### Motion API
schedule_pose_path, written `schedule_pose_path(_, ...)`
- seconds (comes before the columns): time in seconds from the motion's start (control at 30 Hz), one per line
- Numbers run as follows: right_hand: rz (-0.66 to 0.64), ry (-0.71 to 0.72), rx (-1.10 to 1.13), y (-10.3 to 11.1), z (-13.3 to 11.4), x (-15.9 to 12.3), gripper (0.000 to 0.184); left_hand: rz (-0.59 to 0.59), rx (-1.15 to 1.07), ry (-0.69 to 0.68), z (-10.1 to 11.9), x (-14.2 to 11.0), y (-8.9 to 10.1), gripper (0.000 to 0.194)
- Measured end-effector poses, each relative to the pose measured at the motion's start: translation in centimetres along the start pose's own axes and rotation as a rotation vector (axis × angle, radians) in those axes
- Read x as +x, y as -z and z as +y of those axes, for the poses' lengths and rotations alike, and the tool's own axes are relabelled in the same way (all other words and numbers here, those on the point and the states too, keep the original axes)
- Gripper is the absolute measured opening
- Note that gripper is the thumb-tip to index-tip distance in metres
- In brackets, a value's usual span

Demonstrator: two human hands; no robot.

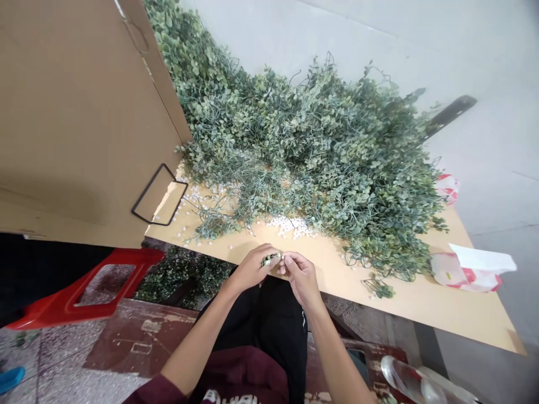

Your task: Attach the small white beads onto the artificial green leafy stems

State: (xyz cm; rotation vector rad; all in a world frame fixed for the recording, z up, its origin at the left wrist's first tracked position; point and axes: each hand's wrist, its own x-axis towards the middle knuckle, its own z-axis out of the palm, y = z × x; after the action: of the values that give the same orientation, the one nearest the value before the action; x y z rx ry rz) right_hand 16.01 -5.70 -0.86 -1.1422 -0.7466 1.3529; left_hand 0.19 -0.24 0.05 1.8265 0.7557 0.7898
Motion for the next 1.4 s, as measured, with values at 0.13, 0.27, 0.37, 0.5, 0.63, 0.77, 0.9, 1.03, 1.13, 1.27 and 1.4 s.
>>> schedule_pose_path(0.13, 0.037, 0.042, -0.028, -0.1, 0.1, 0.0, 0.017, 0.001, -0.027, 0.020, -0.2, 0.0, -0.1, 0.030)
schedule_pose_path(0.27, 0.051, 0.052, -0.093, -0.1, 0.4, -0.1, 0.015, -0.022, -0.038, 0.025, -0.4, -0.1, 0.0, 0.027)
schedule_pose_path(0.37, 0.056, 0.051, -0.120, 0.1, 0.7, -0.2, 0.015, -0.035, -0.028, 0.015, -0.4, -0.2, 0.2, 0.026)
schedule_pose_path(0.5, 0.035, 0.072, -0.146, 0.4, 0.9, -0.2, 0.015, -0.050, -0.010, -0.007, -0.2, -0.3, 0.3, 0.024)
schedule_pose_path(0.63, 0.030, 0.072, -0.122, 0.4, 0.9, -0.1, 0.014, -0.027, 0.005, -0.022, -0.4, -0.3, 0.2, 0.022)
schedule_pose_path(0.77, 0.042, 0.080, -0.108, 0.3, 1.0, -0.1, 0.015, -0.013, 0.046, -0.021, -0.7, -0.2, 0.1, 0.021)
schedule_pose_path(0.9, 0.045, 0.088, -0.156, 0.2, 0.9, -0.3, 0.017, -0.042, 0.067, -0.027, -0.8, -0.2, 0.2, 0.021)
schedule_pose_path(1.03, 0.043, 0.067, -0.204, 0.0, 0.6, -0.4, 0.017, -0.052, 0.081, -0.031, -0.8, 0.0, 0.3, 0.020)
schedule_pose_path(1.13, 0.051, 0.073, -0.235, -0.1, 0.5, -0.4, 0.018, -0.051, 0.081, -0.030, -0.8, 0.0, 0.3, 0.021)
schedule_pose_path(1.27, 0.074, 0.106, -0.273, -0.4, 0.6, -0.6, 0.016, -0.036, 0.049, -0.011, -0.8, -0.1, 0.3, 0.019)
schedule_pose_path(1.4, 0.043, 0.167, -0.346, -0.5, 0.8, -1.0, 0.017, -0.002, -0.018, 0.023, -0.6, -0.3, 0.4, 0.021)
